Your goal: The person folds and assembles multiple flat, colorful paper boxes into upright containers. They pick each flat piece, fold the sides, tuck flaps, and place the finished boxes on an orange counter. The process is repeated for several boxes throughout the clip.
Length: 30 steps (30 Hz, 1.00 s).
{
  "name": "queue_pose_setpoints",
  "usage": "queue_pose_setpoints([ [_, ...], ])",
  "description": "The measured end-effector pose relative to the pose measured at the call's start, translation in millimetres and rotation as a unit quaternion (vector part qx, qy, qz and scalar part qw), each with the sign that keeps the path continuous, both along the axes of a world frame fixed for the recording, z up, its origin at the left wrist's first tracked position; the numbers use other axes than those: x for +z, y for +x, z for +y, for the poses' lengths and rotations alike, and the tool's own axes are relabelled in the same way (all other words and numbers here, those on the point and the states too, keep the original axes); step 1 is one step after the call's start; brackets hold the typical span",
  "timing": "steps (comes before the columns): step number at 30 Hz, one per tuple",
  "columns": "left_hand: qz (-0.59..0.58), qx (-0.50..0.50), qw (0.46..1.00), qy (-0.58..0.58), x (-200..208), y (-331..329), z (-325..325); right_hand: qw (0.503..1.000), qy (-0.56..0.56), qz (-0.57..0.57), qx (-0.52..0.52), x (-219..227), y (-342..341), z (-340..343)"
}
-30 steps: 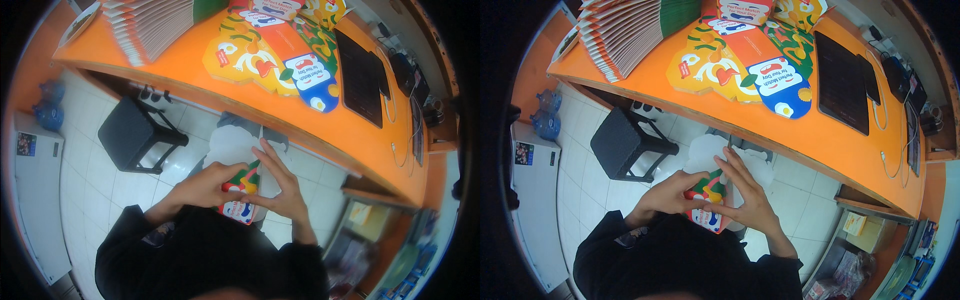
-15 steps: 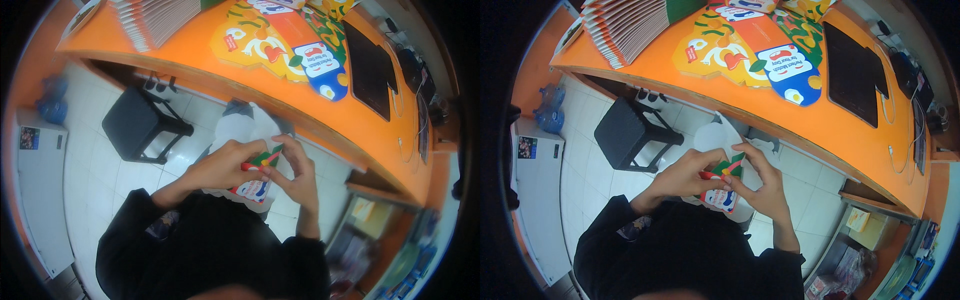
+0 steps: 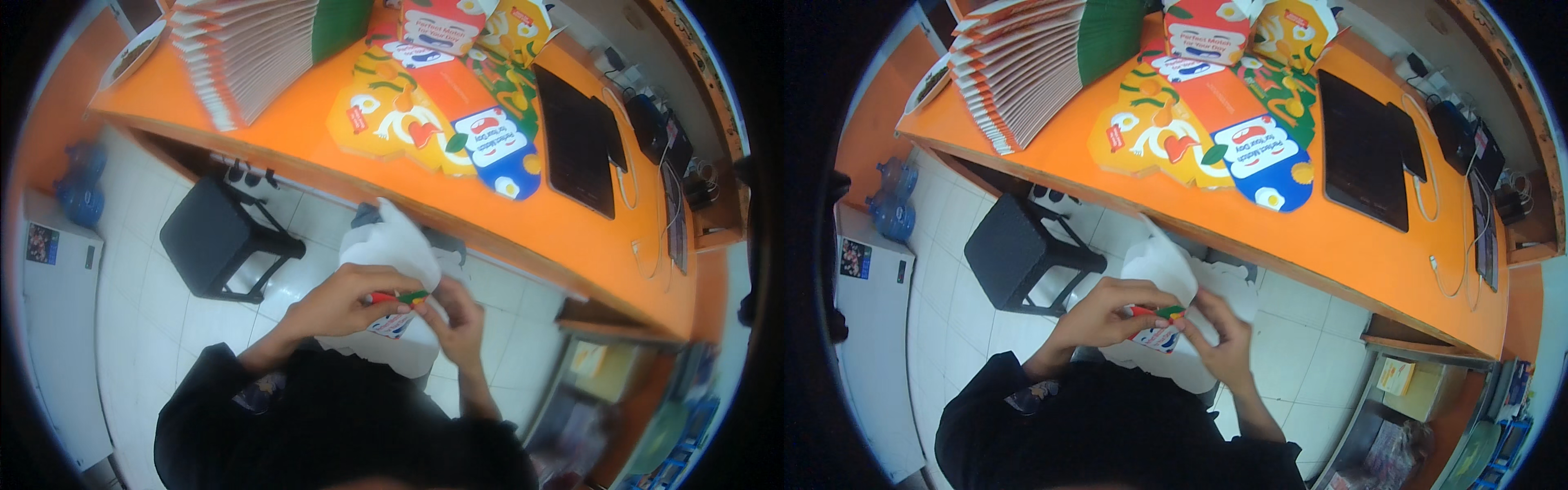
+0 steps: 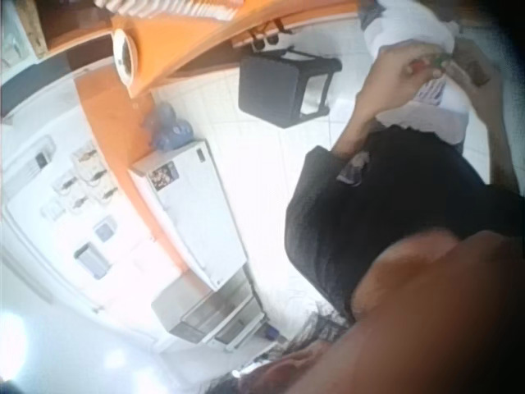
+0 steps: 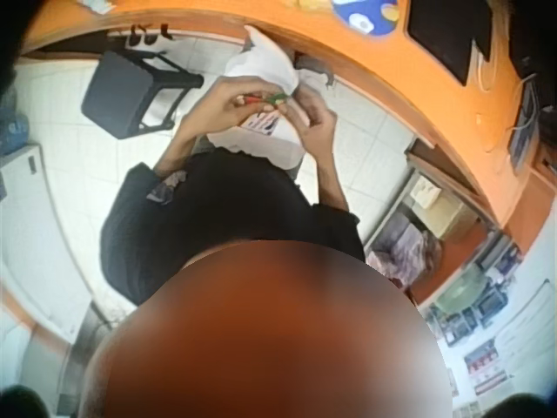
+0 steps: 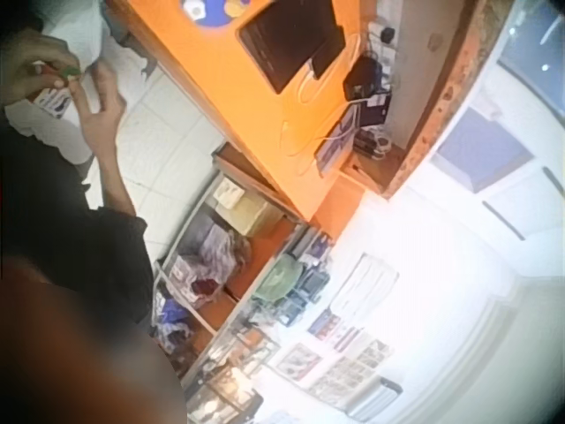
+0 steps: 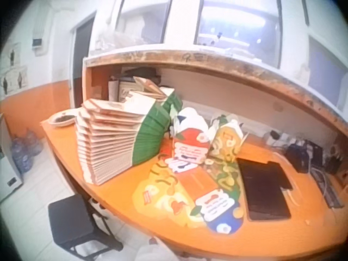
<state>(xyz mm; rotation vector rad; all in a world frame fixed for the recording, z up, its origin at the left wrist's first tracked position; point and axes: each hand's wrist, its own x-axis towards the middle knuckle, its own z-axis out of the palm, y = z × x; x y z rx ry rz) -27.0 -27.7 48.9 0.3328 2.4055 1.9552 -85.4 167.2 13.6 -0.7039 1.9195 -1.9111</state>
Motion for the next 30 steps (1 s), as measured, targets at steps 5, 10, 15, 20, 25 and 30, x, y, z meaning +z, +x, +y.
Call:
queue_pose_setpoints([
  [5,0.056,-0.039,0.997,-0.017,-6.6,-2.2,-2.7,0.997,0.047,-0.009,0.064,-3.0,13.9,6.8],
  [10,-0.063,0.033,0.997,-0.030,-8.8,3.3,3.3,0.996,0.088,0.031,0.000,-7.4,13.8,9.4],
  [15,-0.059,0.065,0.980,-0.176,-5.7,1.9,5.5,0.995,0.048,0.064,-0.059,-13.2,4.5,11.2],
  [20,-0.041,0.061,0.987,-0.146,-10.8,1.7,8.2,0.989,0.055,0.112,-0.080,-12.9,-4.0,11.8],
  [25,-0.017,0.093,0.994,-0.057,-18.1,0.7,4.3,0.996,-0.015,0.083,-0.040,-10.5,-11.1,5.0],
  [30,-0.003,0.097,0.993,-0.073,-16.5,-2.2,-0.9,0.997,0.007,0.072,-0.030,-5.7,-16.6,5.4],
])
